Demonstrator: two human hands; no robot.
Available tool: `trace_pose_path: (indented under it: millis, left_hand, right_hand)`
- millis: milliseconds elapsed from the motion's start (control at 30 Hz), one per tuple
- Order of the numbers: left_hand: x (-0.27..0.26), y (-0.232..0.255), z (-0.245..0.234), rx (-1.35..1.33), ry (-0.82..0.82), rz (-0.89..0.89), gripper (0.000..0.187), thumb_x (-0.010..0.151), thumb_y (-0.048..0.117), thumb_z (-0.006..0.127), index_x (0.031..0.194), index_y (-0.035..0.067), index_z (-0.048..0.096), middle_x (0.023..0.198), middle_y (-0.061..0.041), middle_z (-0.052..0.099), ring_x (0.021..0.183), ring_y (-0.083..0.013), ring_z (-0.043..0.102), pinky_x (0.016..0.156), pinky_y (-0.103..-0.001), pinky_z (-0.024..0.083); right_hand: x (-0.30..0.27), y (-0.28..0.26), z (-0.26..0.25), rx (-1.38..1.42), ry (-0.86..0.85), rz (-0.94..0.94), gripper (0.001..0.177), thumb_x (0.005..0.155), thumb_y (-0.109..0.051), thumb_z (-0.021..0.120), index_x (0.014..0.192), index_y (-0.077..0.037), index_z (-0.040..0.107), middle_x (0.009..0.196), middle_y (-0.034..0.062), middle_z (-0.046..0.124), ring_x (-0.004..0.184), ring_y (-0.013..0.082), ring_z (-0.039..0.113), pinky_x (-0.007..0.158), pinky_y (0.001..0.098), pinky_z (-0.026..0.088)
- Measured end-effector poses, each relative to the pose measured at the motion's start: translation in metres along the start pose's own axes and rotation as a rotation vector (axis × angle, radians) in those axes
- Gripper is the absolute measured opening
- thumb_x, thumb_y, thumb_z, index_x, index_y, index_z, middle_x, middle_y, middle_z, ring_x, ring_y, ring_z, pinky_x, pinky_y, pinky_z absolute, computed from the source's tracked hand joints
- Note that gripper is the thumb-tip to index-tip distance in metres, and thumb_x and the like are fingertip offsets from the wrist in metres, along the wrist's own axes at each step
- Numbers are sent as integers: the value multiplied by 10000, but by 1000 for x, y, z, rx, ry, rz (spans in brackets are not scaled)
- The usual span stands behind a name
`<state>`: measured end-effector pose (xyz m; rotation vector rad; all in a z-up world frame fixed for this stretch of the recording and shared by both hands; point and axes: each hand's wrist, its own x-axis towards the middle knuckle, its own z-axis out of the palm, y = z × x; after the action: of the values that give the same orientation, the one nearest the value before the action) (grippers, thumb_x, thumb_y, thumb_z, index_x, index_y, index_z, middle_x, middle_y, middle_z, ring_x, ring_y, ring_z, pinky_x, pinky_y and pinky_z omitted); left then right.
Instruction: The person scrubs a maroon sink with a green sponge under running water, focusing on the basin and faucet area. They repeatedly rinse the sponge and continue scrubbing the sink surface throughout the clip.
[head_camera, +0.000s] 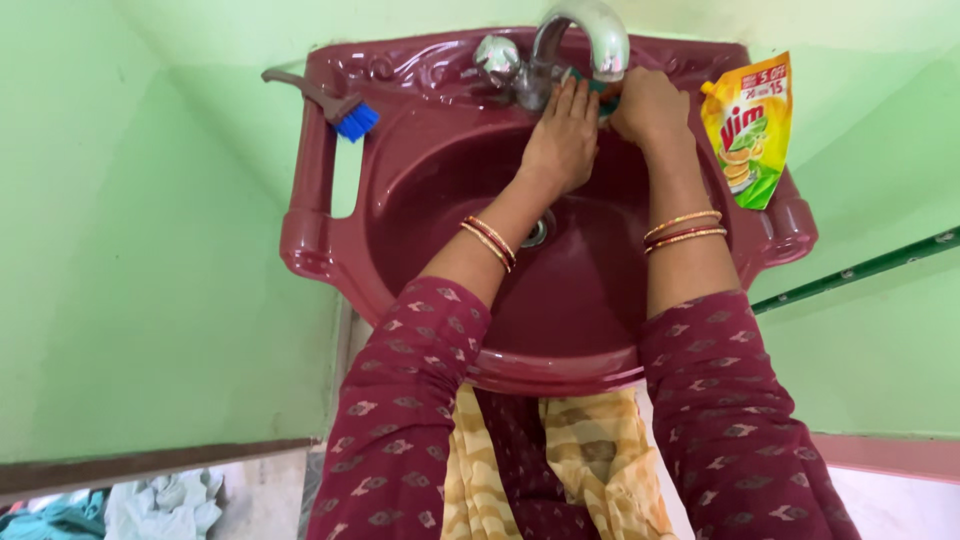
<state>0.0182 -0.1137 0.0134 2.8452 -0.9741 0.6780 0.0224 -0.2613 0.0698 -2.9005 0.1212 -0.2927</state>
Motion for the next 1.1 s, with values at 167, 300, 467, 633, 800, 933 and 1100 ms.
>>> trace_pose_path:
  millis: [167,300,467,633,800,933,1100]
  left_hand:
    - [8,21,18,33,15,223,628,947,236,523,1489,-70,447,1585,-238,400,1515,-399,291,1255,-490,181]
    - [10,26,30,-5,142,205,531,1028,248,439,1447,-77,482,1543,-258,463,1481,-409,360,1248,-534,177]
    - [16,26,23,297,-106,65,531,1093,237,381,1448,-139,506,1506,-318,509,1439,-456,436,1249,-572,158]
    - [13,11,18,423,-67,-42,576,1054,284,392,1465,-113,470,1493,-316,494,1438,-432,415,1232,-579,144]
    - [2,12,2,253,-135,-75,878,941,549,551,1520,-82,357,1583,-289,361,1482,-429,305,1226,-520,149]
    - [-3,10,-15,42,-142,-30,997,896,607,625,1551,-68,291,1633,-252,246,1532,-390,188,1252,-485,142]
    - [-5,24,-18,-97,-115,141,992,917,574,649,1569,-77,284,1655,-237,235,1558,-388,144,1278,-474,130]
  right_hand:
    - [9,43,-14,-139,-187,69,366,694,-171,901,1051,-206,826,1081,177,750,1010,377,723,889,487,567]
    - [5,45,-7,-66,-167,175,387,679,-110,857,1047,-221,813,1039,190,738,975,376,719,875,467,578]
    - [3,25,24,-66,125,-157,198,849,-112,740,1031,-99,816,986,254,733,944,416,706,878,501,561]
    - [5,11,34,180,230,-344,359,788,-29,668,1119,-99,789,1104,250,723,1055,424,676,925,492,547]
    - [-7,2,14,166,32,-117,353,872,-121,688,1217,-170,740,1201,177,713,1130,373,659,958,495,522]
    - [-16,-2,-12,67,-112,-4,471,808,-256,808,1258,-206,680,1321,99,661,1216,322,607,1006,573,443]
    - [-19,12,-27,-219,-169,124,605,667,-65,819,1236,-243,713,1451,70,553,1342,328,518,1043,651,404]
